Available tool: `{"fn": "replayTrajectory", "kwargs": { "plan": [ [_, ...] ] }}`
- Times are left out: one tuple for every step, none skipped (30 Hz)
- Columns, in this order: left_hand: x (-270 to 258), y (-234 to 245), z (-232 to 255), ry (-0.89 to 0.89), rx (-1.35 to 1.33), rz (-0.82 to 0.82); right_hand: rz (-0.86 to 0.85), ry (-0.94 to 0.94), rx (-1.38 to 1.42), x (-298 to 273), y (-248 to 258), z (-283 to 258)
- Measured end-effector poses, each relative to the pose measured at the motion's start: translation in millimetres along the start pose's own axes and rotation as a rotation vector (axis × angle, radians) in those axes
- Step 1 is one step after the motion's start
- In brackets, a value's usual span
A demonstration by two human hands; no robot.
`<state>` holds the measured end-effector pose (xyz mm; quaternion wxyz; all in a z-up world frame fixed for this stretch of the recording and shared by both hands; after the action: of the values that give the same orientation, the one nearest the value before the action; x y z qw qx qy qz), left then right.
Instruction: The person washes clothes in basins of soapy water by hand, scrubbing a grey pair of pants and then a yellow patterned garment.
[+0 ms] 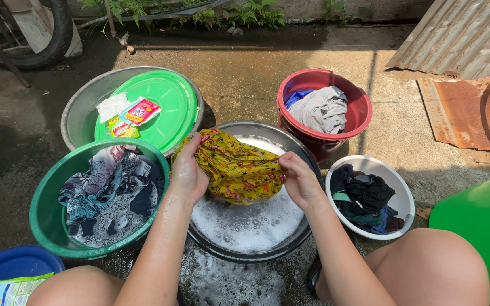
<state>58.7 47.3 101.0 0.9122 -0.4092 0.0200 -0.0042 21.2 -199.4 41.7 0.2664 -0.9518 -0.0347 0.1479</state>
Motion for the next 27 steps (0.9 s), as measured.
{"fn": "replayTrajectory", "kwargs": {
  "plan": [
    [3.7,7.7,-1.1,-0.017,0.055,0.013,-0.023,0.031,-0.022,0.0,3.1,-6.1],
    [7.5,16.3,-3.6,-0.033,0.112,0.027,0.066,0.071,-0.116,-0.1,13.6,-13.6],
    [11.4,25.2,-8.6,-0.048,0.169,0.041,0.155,0.111,-0.210,1.1,24.2,-22.1],
    [13.6,39.2,-15.1,-0.050,0.274,0.088,0.242,0.148,-0.303,0.5,34.4,-27.0],
    [15.6,54.5,-22.0,-0.051,0.379,0.135,0.269,0.152,-0.512,-0.3,39.8,-27.6],
    [17.8,68.6,-31.5,-0.050,0.482,0.179,0.297,0.158,-0.724,-1.8,47.6,-29.0],
    [14.7,83.1,-47.2,-0.003,0.544,0.182,0.324,0.162,-0.937,-1.3,55.0,-26.9],
    [7.4,99.4,-65.3,0.044,0.605,0.183,0.255,0.139,-1.077,0.7,58.2,-13.8],
    [1.7,114.3,-81.7,0.109,1.019,0.100,0.183,0.115,-1.217,1.3,60.5,6.3],
    [-4.8,128.7,-97.2,0.171,1.432,0.008,0.106,0.091,-1.354,2.2,61.8,28.0],
    [-19.3,141.0,-125.0,0.290,1.552,-0.150,0.043,0.007,-1.497,-0.5,64.2,56.3],
    [-38.5,150.6,-155.6,0.426,1.627,-0.310,-0.025,-0.082,-1.637,-6.1,65.8,82.8],
    [-56.1,157.8,-181.1,0.562,1.693,-0.476,-0.085,-0.276,-1.787,-11.5,70.5,108.8],
    [-65.4,159.5,-191.9,0.545,1.791,-0.562,-0.147,-0.478,-1.927,-18.2,72.8,130.3],
    [-74.9,157.1,-198.6,0.526,1.887,-0.651,-0.216,-0.526,-1.795,-22.4,64.1,137.4],
    [-82.2,151.4,-199.3,0.503,1.982,-0.742,-0.282,-0.569,-1.663,-27.9,53.6,140.6],
    [-83.1,147.1,-192.3,0.563,1.781,-0.606,-0.344,-0.608,-1.528,-34.3,40.9,141.3],
    [-75.2,137.7,-180.1,0.609,1.578,-0.474,-0.312,-0.674,-1.469,-38.0,35.7,135.1],
    [-67.3,124.1,-165.2,0.646,1.372,-0.345,-0.279,-0.739,-1.409,-43.1,33.3,125.7],
    [-56.5,105.0,-144.0,0.602,1.097,-0.230,-0.254,-0.799,-1.346,-46.2,27.6,120.6],
    [-46.0,85.1,-119.7,0.549,0.822,-0.119,-0.199,-0.805,-1.286,-45.7,21.4,115.7],
    [-35.6,64.1,-93.5,0.464,0.640,-0.086,-0.138,-0.808,-1.226,-44.1,19.9,108.7],
    [-29.1,46.0,-69.1,0.377,0.458,-0.055,-0.077,-0.811,-1.166,-42.4,20.0,101.9],
    [-30.4,33.0,-54.3,0.379,0.305,-0.042,-0.090,-0.663,-0.736,-35.1,8.9,85.6],
    [-31.2,24.3,-43.8,0.379,0.152,-0.030,-0.102,-0.506,-0.310,-29.5,-1.3,66.5],
    [-31.9,20.1,-40.0,0.377,-0.001,-0.016,-0.101,-0.361,-0.040,-26.9,-8.0,45.9],
    [-34.8,22.7,-52.1,0.406,-0.016,0.040,-0.100,-0.214,0.228,-26.6,-12.5,22.2]
  ]
}}
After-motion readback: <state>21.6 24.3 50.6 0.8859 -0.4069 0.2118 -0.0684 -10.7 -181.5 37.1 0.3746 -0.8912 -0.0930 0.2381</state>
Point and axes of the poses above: each hand's wrist, its own x-axis towards the middle knuckle, its own y-axis out of the back of the hand, z = x × y, the point moved 7 cm from there along x, towards the middle knuckle, and after that the axes turned 13 degrees about -y, right-handed, at the moved point
